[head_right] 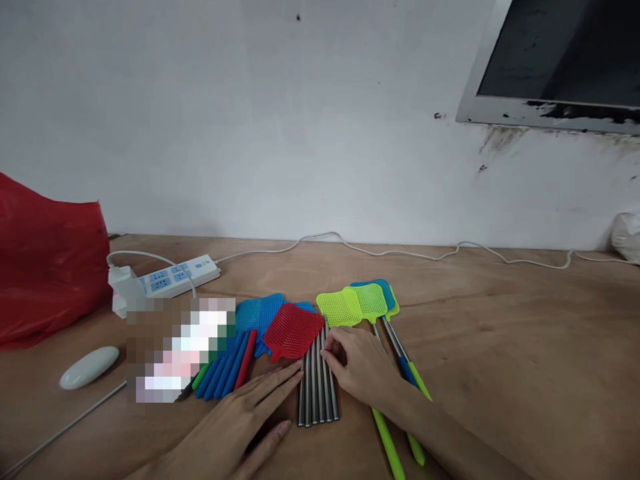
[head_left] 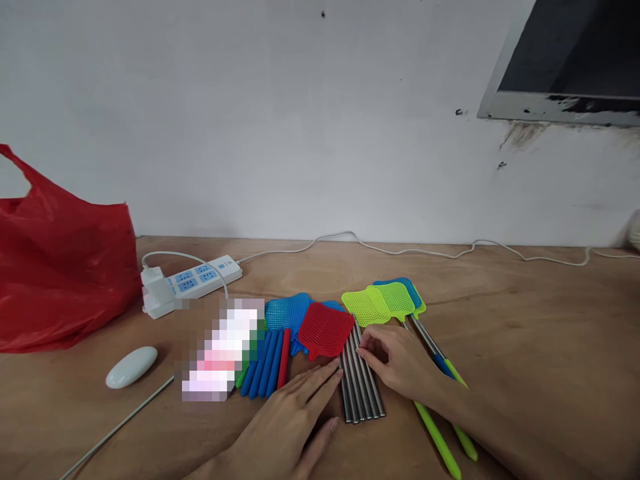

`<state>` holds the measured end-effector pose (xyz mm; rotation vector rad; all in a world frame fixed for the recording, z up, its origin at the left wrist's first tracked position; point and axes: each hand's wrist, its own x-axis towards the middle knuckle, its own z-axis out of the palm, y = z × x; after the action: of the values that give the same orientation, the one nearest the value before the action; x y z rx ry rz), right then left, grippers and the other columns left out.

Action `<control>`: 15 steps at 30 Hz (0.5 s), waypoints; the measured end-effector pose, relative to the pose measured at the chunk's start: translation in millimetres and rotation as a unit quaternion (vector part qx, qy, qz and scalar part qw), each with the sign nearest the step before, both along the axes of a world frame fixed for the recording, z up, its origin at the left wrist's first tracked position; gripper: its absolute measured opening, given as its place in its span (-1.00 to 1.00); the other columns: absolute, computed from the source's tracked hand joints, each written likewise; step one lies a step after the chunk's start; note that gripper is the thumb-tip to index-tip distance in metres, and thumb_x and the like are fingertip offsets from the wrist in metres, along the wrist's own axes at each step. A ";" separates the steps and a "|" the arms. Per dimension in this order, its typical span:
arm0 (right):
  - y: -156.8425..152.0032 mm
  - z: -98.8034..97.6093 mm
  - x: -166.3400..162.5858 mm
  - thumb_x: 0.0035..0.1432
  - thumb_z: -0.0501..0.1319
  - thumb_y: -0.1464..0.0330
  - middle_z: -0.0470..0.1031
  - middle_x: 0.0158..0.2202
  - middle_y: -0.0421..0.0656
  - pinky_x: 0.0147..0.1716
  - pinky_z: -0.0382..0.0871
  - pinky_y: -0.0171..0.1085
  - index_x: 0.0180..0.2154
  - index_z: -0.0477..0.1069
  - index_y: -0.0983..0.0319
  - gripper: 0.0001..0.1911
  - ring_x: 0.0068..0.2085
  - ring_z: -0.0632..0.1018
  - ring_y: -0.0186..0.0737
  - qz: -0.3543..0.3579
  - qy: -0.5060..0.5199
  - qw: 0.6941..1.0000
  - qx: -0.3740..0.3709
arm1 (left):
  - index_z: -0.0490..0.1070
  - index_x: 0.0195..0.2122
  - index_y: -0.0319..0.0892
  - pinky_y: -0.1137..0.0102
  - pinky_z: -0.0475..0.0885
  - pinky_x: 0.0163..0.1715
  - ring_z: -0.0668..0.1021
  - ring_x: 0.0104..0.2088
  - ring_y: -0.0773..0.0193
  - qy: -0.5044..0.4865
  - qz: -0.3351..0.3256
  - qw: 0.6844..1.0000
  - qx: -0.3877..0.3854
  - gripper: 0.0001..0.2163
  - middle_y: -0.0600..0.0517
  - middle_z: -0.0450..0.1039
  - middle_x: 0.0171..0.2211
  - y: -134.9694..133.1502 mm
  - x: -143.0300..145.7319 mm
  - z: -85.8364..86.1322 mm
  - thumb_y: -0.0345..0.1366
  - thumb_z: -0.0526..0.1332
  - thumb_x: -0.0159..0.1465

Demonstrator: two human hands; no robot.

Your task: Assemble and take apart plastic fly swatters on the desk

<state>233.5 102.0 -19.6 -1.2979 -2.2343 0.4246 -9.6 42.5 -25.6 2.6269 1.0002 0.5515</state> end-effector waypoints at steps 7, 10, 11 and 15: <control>-5.2 1.1 -1.5 0.15 0.21 0.49 0.43 -0.53 -0.26 -0.45 0.10 -0.30 -0.41 0.32 0.19 -0.88 -0.48 0.42 -0.26 0.012 -0.009 1.000 0.021 | -0.05 0.41 -0.05 0.10 0.34 0.22 0.31 0.30 0.05 0.034 -0.006 0.999 -0.035 -0.36 -0.08 0.13 0.37 -0.6 0.5 6.4 -0.32 0.17 0.35; -7.9 0.4 -1.6 0.13 0.21 0.49 0.40 -0.55 -0.27 -0.48 0.08 -0.31 -0.41 0.31 0.19 -0.88 -0.51 0.40 -0.28 0.025 -0.008 0.999 0.024 | -0.02 0.40 -0.06 0.14 0.34 0.23 0.32 0.30 0.08 0.042 -0.006 0.998 -0.053 -0.37 -0.06 0.14 0.37 -3.1 2.1 12.4 -0.32 0.17 0.35; -8.0 0.3 -2.2 0.12 0.21 0.49 0.39 -0.56 -0.28 -0.48 0.08 -0.32 -0.42 0.31 0.19 -0.87 -0.52 0.40 -0.29 0.029 -0.006 0.999 0.022 | -0.02 0.40 -0.06 0.15 0.34 0.23 0.31 0.30 0.09 0.045 -0.005 0.997 -0.060 -0.38 -0.05 0.14 0.37 -4.1 2.6 14.1 -0.32 0.17 0.35; -4.2 6.6 -4.9 0.10 0.23 0.49 0.37 -0.58 -0.30 -0.50 0.08 -0.32 -0.43 0.32 0.20 -0.87 -0.54 0.37 -0.32 0.056 0.015 0.998 0.013 | 0.00 0.40 -0.06 0.16 0.33 0.24 0.32 0.29 0.10 0.049 0.000 0.996 -0.081 -0.39 -0.05 0.18 0.35 -5.8 3.6 17.5 -0.33 0.16 0.34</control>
<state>228.6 97.8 -13.0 -1.1511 -2.2874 0.4515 -6.1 36.6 -8.1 2.5298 1.0289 0.3294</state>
